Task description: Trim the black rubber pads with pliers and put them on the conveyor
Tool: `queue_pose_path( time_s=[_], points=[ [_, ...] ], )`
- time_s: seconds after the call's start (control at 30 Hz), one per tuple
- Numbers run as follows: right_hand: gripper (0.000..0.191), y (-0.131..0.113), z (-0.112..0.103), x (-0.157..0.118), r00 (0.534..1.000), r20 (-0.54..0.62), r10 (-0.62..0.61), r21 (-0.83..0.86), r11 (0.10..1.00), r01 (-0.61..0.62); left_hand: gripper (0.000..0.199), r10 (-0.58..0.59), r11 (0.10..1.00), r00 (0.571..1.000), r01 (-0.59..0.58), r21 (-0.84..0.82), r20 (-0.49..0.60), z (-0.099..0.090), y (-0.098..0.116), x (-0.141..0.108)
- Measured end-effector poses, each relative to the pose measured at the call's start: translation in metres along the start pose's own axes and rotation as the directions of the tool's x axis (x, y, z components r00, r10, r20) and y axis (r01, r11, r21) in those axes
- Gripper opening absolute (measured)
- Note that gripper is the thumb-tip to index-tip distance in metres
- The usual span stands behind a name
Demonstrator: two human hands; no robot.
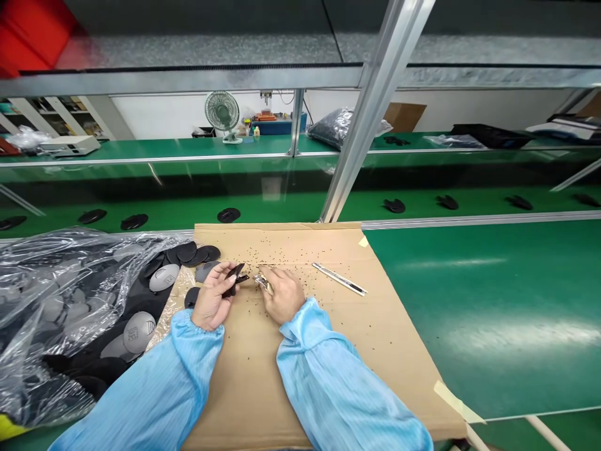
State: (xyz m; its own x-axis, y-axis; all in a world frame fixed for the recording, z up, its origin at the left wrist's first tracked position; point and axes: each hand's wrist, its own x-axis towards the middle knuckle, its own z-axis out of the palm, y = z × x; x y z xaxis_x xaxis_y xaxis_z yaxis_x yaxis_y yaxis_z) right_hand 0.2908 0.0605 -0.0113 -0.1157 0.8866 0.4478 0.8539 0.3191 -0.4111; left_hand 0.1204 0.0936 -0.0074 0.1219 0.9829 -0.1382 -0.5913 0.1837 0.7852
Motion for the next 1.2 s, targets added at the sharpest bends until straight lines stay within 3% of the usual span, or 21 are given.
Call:
queue_pose_path(
  time_s=[0.6, 0.97, 1.1, 1.2],
  points=[
    [0.027, -0.004, -0.002, -0.0021, 0.997, 0.078, -0.002, 0.012, 1.0, 0.001, 0.039, -0.004, 1.0, 1.0, 0.004, -0.015, 0.031, 0.0006, 0.0013, -0.0022],
    [0.034, -0.0072, -0.0064, 0.0005, 0.985, 0.164, 0.046, -0.126, 0.992, -0.025, 0.039, 0.006, 1.0, 1.0, -0.006, -0.012, 0.006, 0.0012, 0.0004, -0.0025],
    [0.029, -0.0074, -0.0049, -0.0008, 0.985, 0.16, 0.057, -0.065, 0.997, -0.047, 0.041, 0.009, 1.0, 1.0, -0.009, -0.006, 0.002, 0.0026, 0.0008, -0.0025],
    [0.024, -0.008, -0.0033, -0.0012, 0.994, 0.089, 0.062, 0.082, 0.994, -0.07, 0.051, 0.046, 0.999, 0.999, -0.046, 0.021, -0.001, 0.0039, -0.0003, -0.0024]
  ],
)
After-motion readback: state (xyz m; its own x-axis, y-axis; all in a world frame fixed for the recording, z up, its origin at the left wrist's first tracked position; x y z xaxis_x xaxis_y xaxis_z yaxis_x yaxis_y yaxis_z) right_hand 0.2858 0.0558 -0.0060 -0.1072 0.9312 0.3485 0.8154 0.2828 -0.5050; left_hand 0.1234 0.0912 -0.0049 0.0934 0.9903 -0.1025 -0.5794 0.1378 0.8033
